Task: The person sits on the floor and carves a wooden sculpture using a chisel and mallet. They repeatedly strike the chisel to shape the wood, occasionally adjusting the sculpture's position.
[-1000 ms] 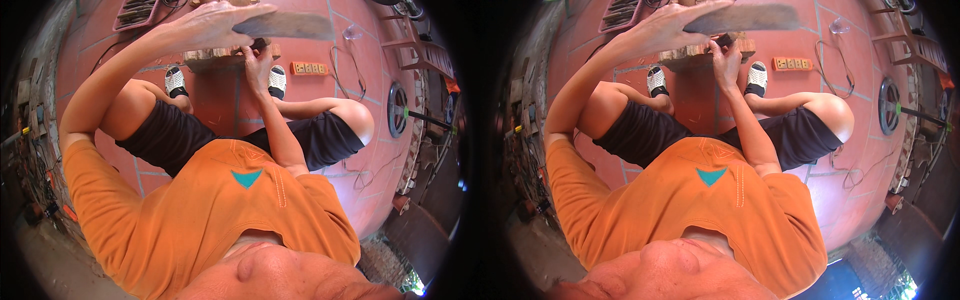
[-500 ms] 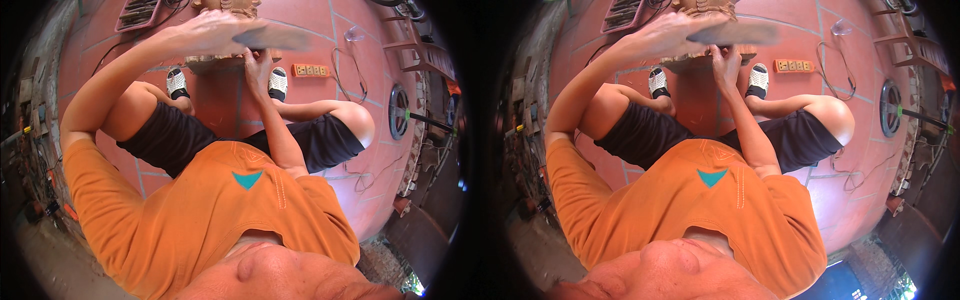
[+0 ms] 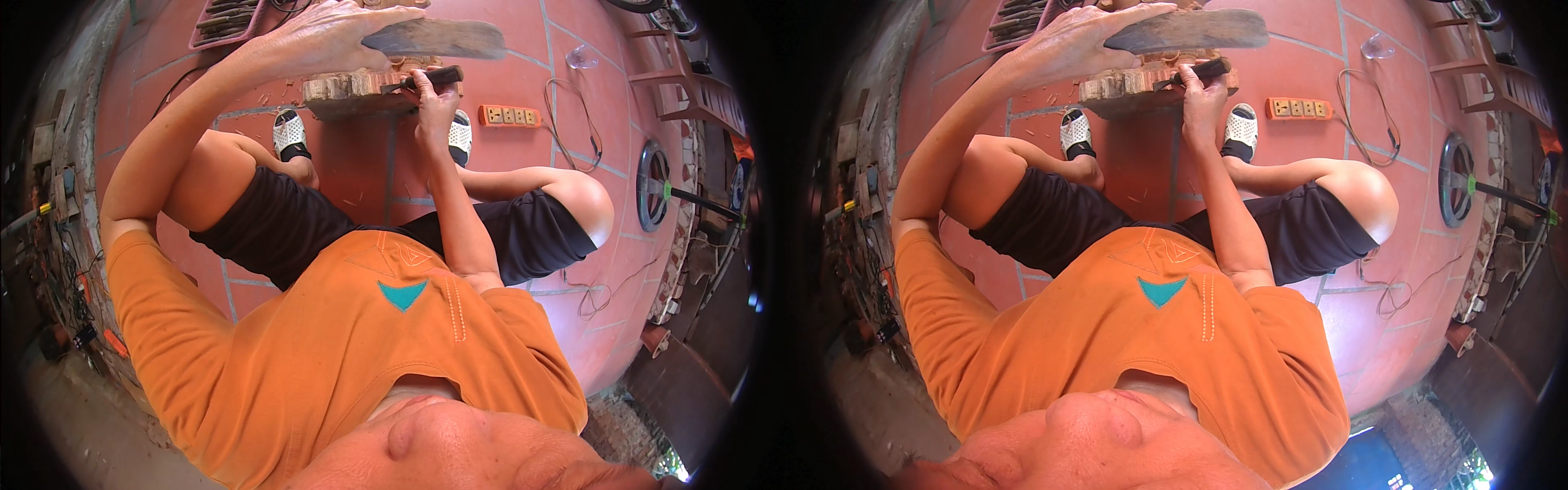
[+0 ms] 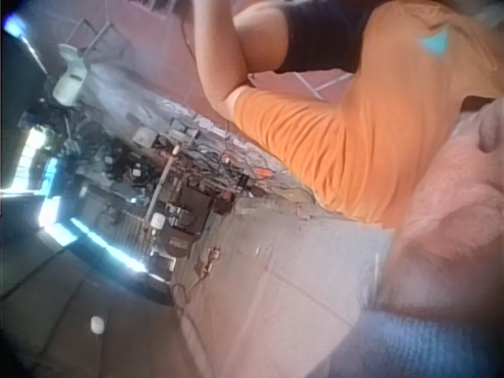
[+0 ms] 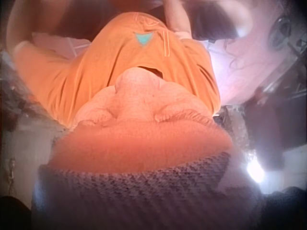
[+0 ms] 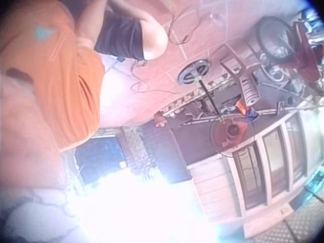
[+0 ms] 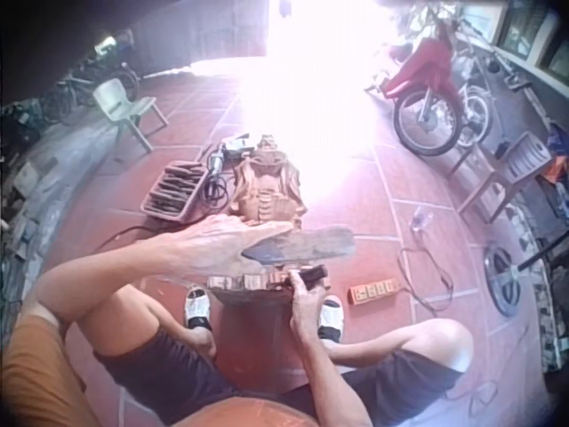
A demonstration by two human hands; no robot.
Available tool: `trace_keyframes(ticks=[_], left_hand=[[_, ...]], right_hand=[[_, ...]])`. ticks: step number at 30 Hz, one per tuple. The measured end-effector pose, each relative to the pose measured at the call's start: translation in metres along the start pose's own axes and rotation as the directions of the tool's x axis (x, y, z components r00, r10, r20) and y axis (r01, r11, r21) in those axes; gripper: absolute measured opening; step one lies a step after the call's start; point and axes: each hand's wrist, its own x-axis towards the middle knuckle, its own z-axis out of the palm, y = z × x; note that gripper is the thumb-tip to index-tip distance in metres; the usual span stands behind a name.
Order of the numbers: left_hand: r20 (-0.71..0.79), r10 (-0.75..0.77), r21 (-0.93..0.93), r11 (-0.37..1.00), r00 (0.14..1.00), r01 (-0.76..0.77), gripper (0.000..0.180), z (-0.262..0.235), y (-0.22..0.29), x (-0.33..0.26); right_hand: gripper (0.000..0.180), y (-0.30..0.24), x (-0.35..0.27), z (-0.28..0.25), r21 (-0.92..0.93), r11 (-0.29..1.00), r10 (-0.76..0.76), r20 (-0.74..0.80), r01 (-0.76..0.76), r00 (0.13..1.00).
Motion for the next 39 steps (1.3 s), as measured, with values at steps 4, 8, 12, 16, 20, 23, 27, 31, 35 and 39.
trace_keyframes(ticks=[4, 8, 12, 16, 20, 23, 27, 31, 35, 39], left_hand=[[-0.066, 0.125, 0.009, 0.992, 0.990, -0.125, 0.075, 0.006, -0.007, -0.002], [-0.050, 0.115, -0.001, 0.993, 0.992, -0.115, 0.077, 0.005, -0.001, -0.001], [-0.021, 0.084, -0.018, 0.996, 0.996, -0.085, 0.076, 0.004, 0.000, 0.001], [-0.056, 0.119, 0.007, 0.993, 0.991, -0.119, 0.077, 0.011, -0.007, 0.002], [-0.086, 0.178, 0.031, 0.984, 0.980, -0.176, 0.078, 0.017, -0.014, 0.005], [-0.128, 0.236, -0.015, 0.971, 0.963, -0.240, 0.079, 0.019, -0.018, 0.003], [-0.066, 0.085, 0.005, 0.996, 0.994, -0.085, 0.077, 0.020, -0.009, 0.009], [-0.185, 0.129, 0.193, 0.977, 0.974, -0.092, 0.072, 0.060, -0.041, 0.022], [-0.267, 0.258, 0.265, 0.946, 0.929, -0.187, 0.073, 0.070, -0.059, 0.025], [-0.079, 0.109, -0.005, 0.994, 0.991, -0.109, 0.081, 0.013, 0.006, 0.009]], right_hand=[[0.022, -0.006, -0.004, 0.008, -0.115, 0.981, -0.150, 0.041, 0.154, 0.988], [0.022, -0.010, -0.006, 0.008, -0.092, 0.987, -0.125, 0.059, 0.130, 0.990], [0.021, -0.008, -0.006, 0.010, -0.079, 0.985, -0.150, 0.051, 0.154, 0.987], [0.020, -0.007, -0.008, 0.013, -0.125, 0.973, -0.186, 0.083, 0.196, 0.979], [0.022, -0.013, -0.012, 0.023, -0.154, 0.955, -0.239, 0.100, 0.252, 0.966], [0.024, -0.018, -0.013, 0.025, -0.207, 0.927, -0.288, 0.141, 0.313, 0.947], [0.027, -0.014, -0.009, 0.021, -0.280, 0.902, -0.296, 0.153, 0.329, 0.943], [0.028, -0.007, -0.006, 0.019, -0.345, 0.880, -0.295, 0.145, 0.328, 0.944], [0.029, -0.002, -0.003, 0.020, -0.309, 0.898, -0.279, 0.146, 0.312, 0.949], [0.028, -0.006, -0.004, 0.015, -0.266, 0.895, -0.330, 0.147, 0.359, 0.932]])
